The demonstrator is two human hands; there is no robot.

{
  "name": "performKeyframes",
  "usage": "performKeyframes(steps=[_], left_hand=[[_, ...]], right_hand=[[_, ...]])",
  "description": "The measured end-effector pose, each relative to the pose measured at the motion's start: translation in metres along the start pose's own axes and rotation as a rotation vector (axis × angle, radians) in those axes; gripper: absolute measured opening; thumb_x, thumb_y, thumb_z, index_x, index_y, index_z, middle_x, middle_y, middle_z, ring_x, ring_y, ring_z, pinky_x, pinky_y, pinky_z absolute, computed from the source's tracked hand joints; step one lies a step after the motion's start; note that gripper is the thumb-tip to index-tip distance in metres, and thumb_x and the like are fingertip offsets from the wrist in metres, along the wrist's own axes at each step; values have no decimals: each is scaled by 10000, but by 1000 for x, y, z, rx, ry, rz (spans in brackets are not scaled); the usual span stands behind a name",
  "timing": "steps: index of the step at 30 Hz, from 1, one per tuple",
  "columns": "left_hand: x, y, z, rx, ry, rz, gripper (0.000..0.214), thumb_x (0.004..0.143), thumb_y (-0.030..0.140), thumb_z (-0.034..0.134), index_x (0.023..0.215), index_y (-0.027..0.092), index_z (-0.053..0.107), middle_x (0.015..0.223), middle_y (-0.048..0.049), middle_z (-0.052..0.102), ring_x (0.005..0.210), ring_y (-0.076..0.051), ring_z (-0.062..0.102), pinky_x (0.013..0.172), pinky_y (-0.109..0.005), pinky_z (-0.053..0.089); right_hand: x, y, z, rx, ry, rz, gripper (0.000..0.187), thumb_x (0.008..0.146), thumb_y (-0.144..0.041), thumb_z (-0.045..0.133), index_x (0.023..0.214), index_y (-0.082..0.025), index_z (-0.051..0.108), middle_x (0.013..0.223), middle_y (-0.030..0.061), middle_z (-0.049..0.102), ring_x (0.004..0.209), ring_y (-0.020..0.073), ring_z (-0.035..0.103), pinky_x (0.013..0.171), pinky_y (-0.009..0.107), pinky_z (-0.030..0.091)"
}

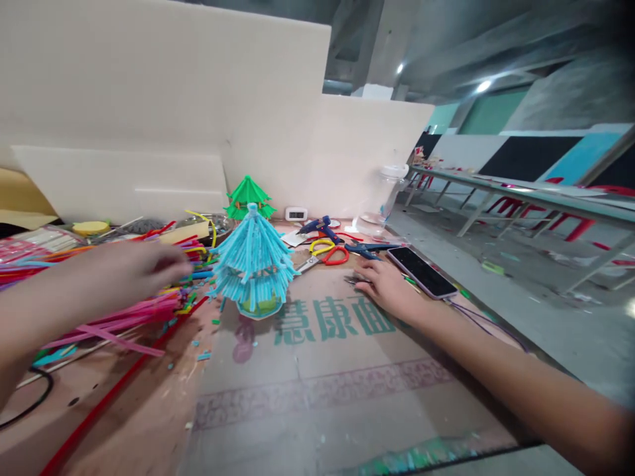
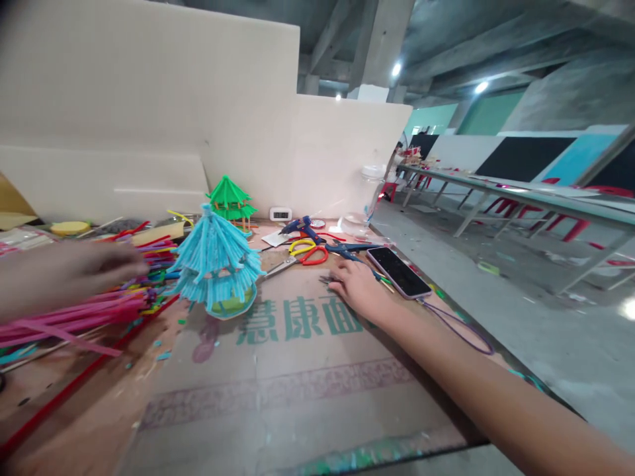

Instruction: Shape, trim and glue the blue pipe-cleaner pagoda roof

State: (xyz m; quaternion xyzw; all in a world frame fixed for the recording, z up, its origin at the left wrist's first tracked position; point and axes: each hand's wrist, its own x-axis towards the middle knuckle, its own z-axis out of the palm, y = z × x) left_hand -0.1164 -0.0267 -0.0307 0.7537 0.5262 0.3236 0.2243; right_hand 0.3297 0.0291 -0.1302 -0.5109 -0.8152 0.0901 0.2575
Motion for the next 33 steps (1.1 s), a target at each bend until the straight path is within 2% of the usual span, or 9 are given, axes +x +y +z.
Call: performKeyframes(steps=[2, 4, 11, 16, 22, 24, 27, 31, 33], left_hand=[[16, 19, 7, 184, 183, 28, 523, 810, 638, 489, 1068, 223, 676, 983, -17, 700, 923, -279, 630, 892, -457, 453], [32, 38, 24, 46, 56, 105, 645, 855, 643, 410, 1295, 188, 535, 1226, -52, 628, 1084, -292, 586, 936, -409, 445], [69, 44, 61, -33, 92, 138, 642, 851, 599, 480, 1302, 147, 541, 1220, -100, 640, 1062, -282, 603, 916, -391, 473], [76, 35, 57, -44, 165, 134, 593, 860, 573, 480, 1282, 167, 572, 1263, -75, 621, 1122, -273, 572, 969, -366, 443], [78, 41, 54, 6, 141, 151, 630, 818, 612, 511, 1236, 149, 604, 1199, -83, 645, 1053, -286, 596, 931, -381, 457], [81, 40, 55, 19, 144, 192, 608, 835, 601, 490, 1215, 143, 616, 1159, -81, 657, 1000, -267, 607, 915, -369, 457], [87, 38, 60, 5, 182, 207, 599, 843, 592, 483, 1213, 140, 618, 1130, -82, 665, 966, -252, 612, 893, -348, 457], [92, 40, 65, -5, 198, 219, 582, 836, 589, 496, 1202, 157, 630, 1125, -77, 674, 976, -258, 614, 870, -337, 464], [92, 43, 67, -3, 206, 231, 565, 839, 581, 495, 1189, 163, 641, 1140, -72, 674, 999, -265, 611, 886, -340, 461]], right_hand=[[0, -32, 7, -96, -90, -168, 393, 923, -415, 466, 1183, -180, 643, 1226, 143, 593, 1178, 290, 500, 1055, 474, 344], [-3, -68, 16, 6, -322, -341, 425, 962, -410, 392, 1297, -210, 562, 1327, 106, 556, 1216, 230, 509, 1063, 399, 374], [-9, -154, 58, 101, -586, -496, 744, 894, -509, 508, 1474, -92, 299, 1532, 181, 246, 1444, 298, 166, 1178, 479, 149], [-10, -185, 64, 354, -729, -695, 496, 915, -441, 489, 1396, -322, 455, 1455, -4, 446, 1366, 168, 376, 1095, 264, 342], [-3, -166, 52, 271, -486, -501, 521, 929, -391, 485, 1376, -123, 484, 1468, 169, 399, 1382, 257, 345, 1143, 412, 254], [-10, -157, 44, 334, -593, -563, 568, 910, -426, 516, 1384, -116, 471, 1476, 164, 386, 1407, 275, 290, 1165, 442, 183], [-16, -138, 26, 611, -945, -604, 506, 1007, -402, 243, 1207, -151, 634, 1170, 88, 680, 1179, 162, 580, 1074, 314, 370], [-1, -85, 12, 291, -306, -134, 513, 965, -471, 363, 1340, -157, 519, 1396, 131, 508, 1304, 231, 461, 1116, 416, 314], [3, -67, 13, 82, -293, -67, 648, 917, -501, 455, 1431, -111, 395, 1526, 186, 272, 1413, 310, 266, 1151, 516, 195]])
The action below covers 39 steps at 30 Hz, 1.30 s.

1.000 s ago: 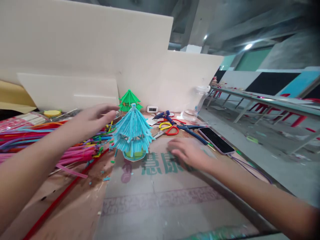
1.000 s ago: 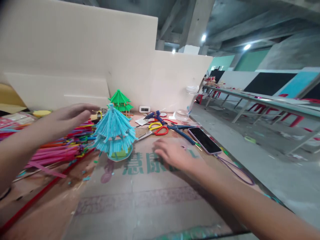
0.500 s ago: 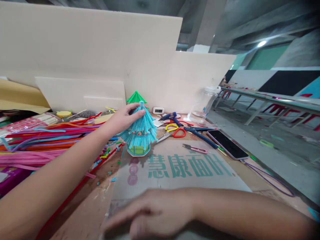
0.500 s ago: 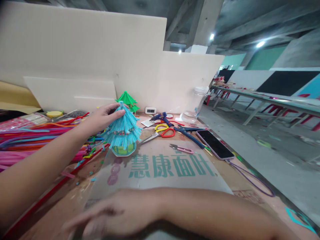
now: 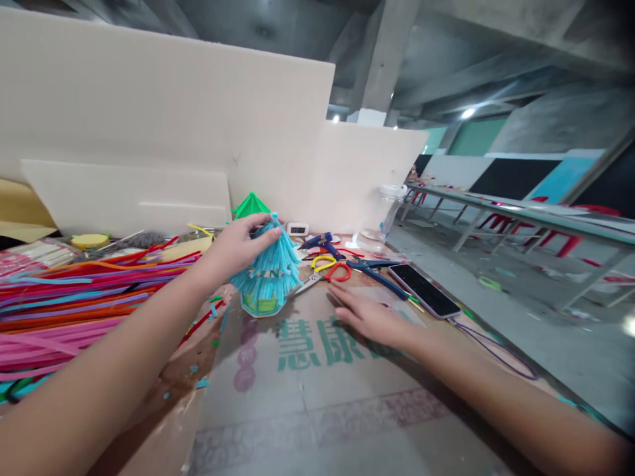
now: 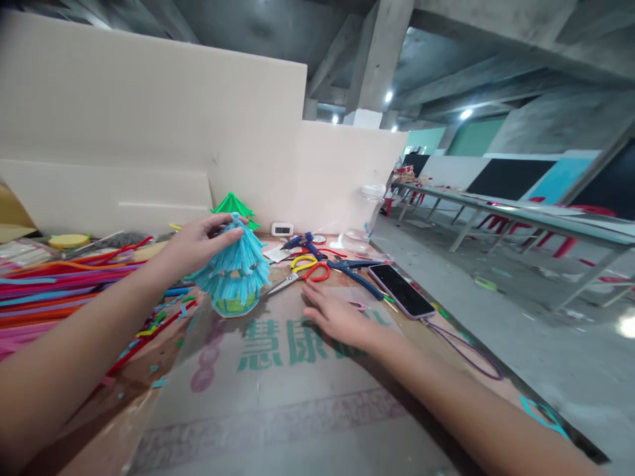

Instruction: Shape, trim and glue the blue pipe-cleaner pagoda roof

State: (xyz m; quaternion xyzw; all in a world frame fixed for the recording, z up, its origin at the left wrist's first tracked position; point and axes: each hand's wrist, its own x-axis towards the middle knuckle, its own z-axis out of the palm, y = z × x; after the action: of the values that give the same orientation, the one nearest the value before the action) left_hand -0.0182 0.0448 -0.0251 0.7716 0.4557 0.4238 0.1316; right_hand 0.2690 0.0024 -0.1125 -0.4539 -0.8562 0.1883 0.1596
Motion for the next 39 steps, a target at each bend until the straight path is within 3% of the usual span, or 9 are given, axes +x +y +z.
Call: performKeyframes(steps=[3, 6, 8, 11, 14, 19, 23, 27, 39], left_hand=[[-4, 5, 1, 19, 30, -40, 592, 836, 589, 499, 1220, 156, 624, 1185, -83, 660, 1030, -281, 605, 918, -361, 454], [-9, 7, 0, 28, 27, -86, 645, 827, 614, 502, 1258, 144, 595, 1207, -95, 652, 1035, -289, 608, 919, -367, 461], [-12, 7, -3, 42, 21, -103, 655, 821, 629, 499, 1257, 150, 596, 1187, -91, 662, 1017, -288, 618, 909, -368, 471], [-15, 4, -9, 90, 22, -123, 653, 815, 638, 492, 1245, 161, 607, 1190, -91, 662, 1023, -296, 618, 922, -383, 472], [-16, -2, -15, 89, -4, -123, 675, 820, 652, 467, 1265, 159, 594, 1241, -106, 638, 1080, -310, 598, 950, -403, 460], [-16, -10, -24, 61, -25, -104, 638, 835, 640, 459, 1231, 166, 619, 1224, -98, 652, 1103, -300, 593, 932, -380, 465], [-18, -5, -29, 24, -55, -51, 555, 869, 596, 445, 1150, 163, 649, 1109, -78, 697, 997, -263, 629, 838, -330, 481], [-20, 2, -31, -51, -37, -54, 492, 874, 562, 470, 1103, 168, 655, 1029, -62, 708, 909, -233, 638, 735, -287, 476], [-24, 13, -43, 2, -190, 10, 434, 877, 530, 476, 1050, 182, 670, 964, -45, 688, 861, -213, 614, 705, -277, 444]], right_hand=[[-7, -10, 7, 21, -184, -187, 619, 929, -495, 438, 1446, -160, 379, 1535, 147, 270, 1442, 282, 188, 1170, 504, 130], [-16, -35, 12, 327, -467, -471, 484, 987, -443, 320, 1407, -239, 443, 1414, 60, 502, 1338, 153, 419, 1121, 318, 309], [-12, -35, 10, 311, -347, -367, 490, 997, -429, 289, 1419, -218, 423, 1422, 77, 490, 1321, 152, 441, 1105, 316, 332], [6, -5, 9, -8, -152, -229, 568, 948, -465, 418, 1439, -180, 395, 1522, 118, 320, 1426, 249, 251, 1177, 455, 159], [27, 26, 14, -142, -41, -122, 599, 950, -455, 403, 1448, -123, 372, 1530, 150, 290, 1430, 260, 236, 1169, 451, 204], [46, 25, 22, -221, 39, -136, 524, 933, -405, 457, 1374, -122, 483, 1460, 168, 414, 1357, 285, 374, 1125, 451, 294], [41, 12, 20, -103, 174, -193, 304, 947, -334, 448, 1139, -196, 640, 1134, 97, 664, 1046, 212, 607, 927, 358, 467], [28, 15, 18, -128, 387, -196, 213, 936, -245, 451, 1025, -179, 633, 983, 102, 643, 927, 208, 588, 834, 355, 473], [30, 18, 28, -225, 243, -206, 229, 953, -250, 415, 1024, -182, 622, 994, 93, 595, 941, 202, 553, 860, 362, 463]])
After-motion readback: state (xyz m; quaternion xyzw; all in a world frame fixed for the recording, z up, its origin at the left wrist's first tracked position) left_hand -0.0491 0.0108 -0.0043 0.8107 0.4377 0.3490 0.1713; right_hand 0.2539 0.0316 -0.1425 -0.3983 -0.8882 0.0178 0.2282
